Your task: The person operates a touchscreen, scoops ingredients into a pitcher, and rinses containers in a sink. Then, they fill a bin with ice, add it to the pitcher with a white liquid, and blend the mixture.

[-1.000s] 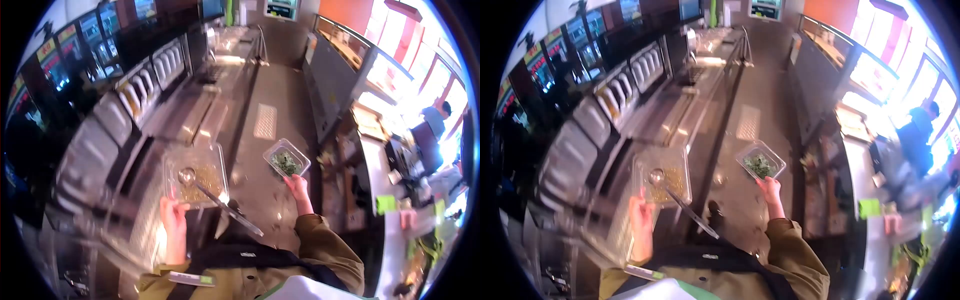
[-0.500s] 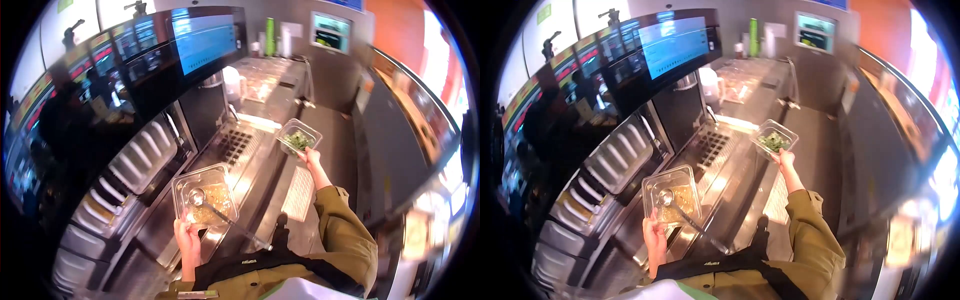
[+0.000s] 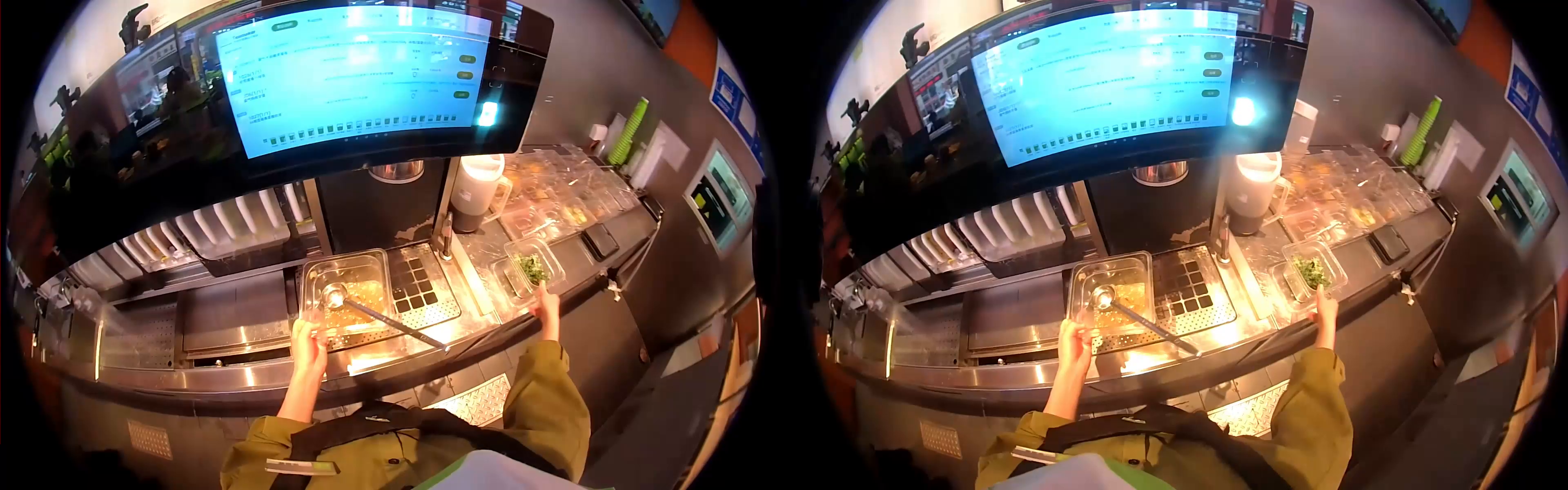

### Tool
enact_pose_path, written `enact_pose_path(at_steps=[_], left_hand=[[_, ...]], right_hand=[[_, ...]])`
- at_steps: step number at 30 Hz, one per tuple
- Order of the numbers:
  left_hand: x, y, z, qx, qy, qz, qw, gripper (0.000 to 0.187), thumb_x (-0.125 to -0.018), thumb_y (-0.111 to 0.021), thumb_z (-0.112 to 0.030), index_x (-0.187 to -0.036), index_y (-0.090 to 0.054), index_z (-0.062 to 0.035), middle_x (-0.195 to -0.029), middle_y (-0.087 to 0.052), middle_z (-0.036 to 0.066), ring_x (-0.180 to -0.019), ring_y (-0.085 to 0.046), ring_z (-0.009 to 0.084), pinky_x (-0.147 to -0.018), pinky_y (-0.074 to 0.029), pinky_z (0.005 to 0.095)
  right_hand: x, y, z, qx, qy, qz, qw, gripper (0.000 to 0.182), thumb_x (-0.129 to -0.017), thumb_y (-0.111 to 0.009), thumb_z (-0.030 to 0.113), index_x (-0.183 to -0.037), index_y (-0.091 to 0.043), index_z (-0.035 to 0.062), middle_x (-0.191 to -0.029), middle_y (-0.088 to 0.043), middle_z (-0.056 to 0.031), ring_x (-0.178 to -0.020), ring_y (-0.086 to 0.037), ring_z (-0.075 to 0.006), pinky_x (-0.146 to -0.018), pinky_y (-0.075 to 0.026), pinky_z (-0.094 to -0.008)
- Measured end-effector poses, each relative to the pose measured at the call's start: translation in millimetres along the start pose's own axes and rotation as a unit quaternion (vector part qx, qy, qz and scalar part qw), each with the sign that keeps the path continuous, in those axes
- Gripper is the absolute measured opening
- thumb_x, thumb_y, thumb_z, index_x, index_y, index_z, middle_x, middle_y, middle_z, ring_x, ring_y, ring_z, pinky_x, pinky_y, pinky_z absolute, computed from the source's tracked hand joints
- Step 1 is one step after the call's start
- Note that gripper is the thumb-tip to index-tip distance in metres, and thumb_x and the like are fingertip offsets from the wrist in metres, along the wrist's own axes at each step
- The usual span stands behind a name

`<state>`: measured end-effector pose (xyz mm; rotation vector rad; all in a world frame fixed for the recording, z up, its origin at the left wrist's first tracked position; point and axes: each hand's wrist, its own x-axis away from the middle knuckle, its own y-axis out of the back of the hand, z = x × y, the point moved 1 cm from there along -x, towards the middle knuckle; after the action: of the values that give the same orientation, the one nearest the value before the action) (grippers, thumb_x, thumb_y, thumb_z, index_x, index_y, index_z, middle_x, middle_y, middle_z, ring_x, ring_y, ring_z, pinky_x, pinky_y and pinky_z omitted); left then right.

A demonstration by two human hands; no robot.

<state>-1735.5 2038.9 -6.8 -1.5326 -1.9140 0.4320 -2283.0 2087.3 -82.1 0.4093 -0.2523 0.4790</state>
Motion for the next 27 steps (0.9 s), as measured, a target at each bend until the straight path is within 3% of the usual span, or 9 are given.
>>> enact_pose_path(at_steps=[1,4,5,7,9,13,17,22,27], left_hand=[[-0.5,-8.6,2.8,-0.004,-0.007,-0.006,1.0,0.014,-0.066,-0.048,0.001,-0.071,-0.044,-0.012,-0.071,-0.045,-0.002,-0.057,-0.042,0.0073,-0.044,-0.04,0.0202],[-13.7,-25.2,20.9,0.01,-0.056,0.043,0.997,0.012,-0.067,-0.048,0.002,-0.07,-0.042,-0.0076,-0.071,-0.047,0.003,-0.062,-0.048,0.0129,-0.052,-0.051,0.0325],[-27.2,-24.6,29.7,-0.005,-0.055,0.072,0.996,0.011,-0.068,-0.049,0.001,-0.068,-0.041,-0.007,-0.069,-0.047,0.003,-0.063,-0.05,0.0138,-0.052,-0.051,0.0323],[-42.2,-40.2,40.5,0.016,-0.051,0.069,0.996,0.015,-0.07,-0.049,-0.001,-0.064,-0.039,-0.0107,-0.063,-0.042,-0.001,-0.051,-0.042,0.01,-0.046,-0.041,0.0229],[-56.7,-48.5,52.5,-0.011,-0.051,0.065,0.997,0.016,-0.07,-0.049,0.0,-0.066,-0.038,-0.0116,-0.061,-0.04,-0.002,-0.05,-0.038,0.0079,-0.045,-0.037,0.0215],[-48.9,-71.8,53.3,0.032,-0.058,0.025,0.998,0.017,-0.069,-0.05,0.002,-0.066,-0.039,-0.0104,-0.063,-0.041,-0.002,-0.055,-0.043,0.0089,-0.048,-0.042,0.0235],[-44.4,-76.6,47.4,0.013,-0.062,0.029,0.998,0.017,-0.07,-0.05,0.002,-0.067,-0.039,-0.0108,-0.066,-0.042,-0.001,-0.058,-0.045,0.0101,-0.052,-0.047,0.0265],[-59.6,-71.8,43.6,0.014,-0.061,0.014,0.998,0.019,-0.068,-0.051,0.001,-0.063,-0.038,-0.0122,-0.063,-0.041,-0.002,-0.055,-0.042,0.0097,-0.051,-0.045,0.0266],[-64.0,-67.4,39.2,0.008,-0.062,0.016,0.998,0.019,-0.068,-0.051,0.0,-0.063,-0.038,-0.0135,-0.06,-0.039,-0.004,-0.054,-0.04,0.0072,-0.049,-0.039,0.0219]], right_hand=[[-46.2,9.6,-23.8,0.229,0.228,-0.124,0.938,0.049,-0.07,-0.06,0.04,-0.071,-0.054,-0.0089,-0.058,-0.056,-0.0146,-0.052,-0.056,-0.0247,-0.048,-0.043,-0.0372],[74.0,1.1,110.1,0.078,0.47,-0.058,0.877,0.019,-0.079,-0.052,0.017,-0.084,-0.057,-0.0006,-0.072,-0.058,-0.0112,-0.068,-0.056,-0.0137,-0.056,-0.043,-0.0289],[113.0,-16.2,142.7,0.006,0.458,0.011,0.889,0.016,-0.077,-0.048,0.009,-0.087,-0.055,-0.0014,-0.082,-0.058,-0.0136,-0.076,-0.056,-0.0248,-0.069,-0.043,-0.0306],[196.4,-52.5,200.7,-0.023,0.688,0.073,0.721,0.016,-0.074,-0.048,0.001,-0.088,-0.055,0.0009,-0.09,-0.058,-0.0119,-0.085,-0.055,-0.0229,-0.074,-0.043,-0.0295],[249.7,-86.3,228.7,-0.005,0.802,0.115,0.586,0.015,-0.072,-0.053,0.004,-0.086,-0.057,0.0031,-0.1,-0.055,-0.0102,-0.086,-0.055,-0.0247,-0.075,-0.045,-0.0307],[293.6,-139.0,252.9,-0.026,0.846,0.089,0.525,0.015,-0.068,-0.06,0.014,-0.079,-0.055,0.0044,-0.108,-0.051,-0.009,-0.082,-0.054,-0.0223,-0.066,-0.045,-0.0296],[294.9,-154.2,264.6,-0.054,0.902,-0.01,0.428,0.015,-0.066,-0.06,0.015,-0.074,-0.054,0.0037,-0.104,-0.053,-0.0106,-0.094,-0.048,-0.0261,-0.08,-0.04,-0.0365],[292.8,-158.4,274.2,-0.03,0.905,-0.011,0.423,0.014,-0.067,-0.059,0.016,-0.074,-0.054,0.0047,-0.107,-0.052,-0.0107,-0.104,-0.044,-0.0286,-0.091,-0.029,-0.0443],[292.4,-146.5,268.0,-0.029,0.909,0.036,0.414,0.016,-0.065,-0.059,0.012,-0.077,-0.054,0.0025,-0.105,-0.053,-0.0124,-0.102,-0.045,-0.0298,-0.089,-0.032,-0.0446]])
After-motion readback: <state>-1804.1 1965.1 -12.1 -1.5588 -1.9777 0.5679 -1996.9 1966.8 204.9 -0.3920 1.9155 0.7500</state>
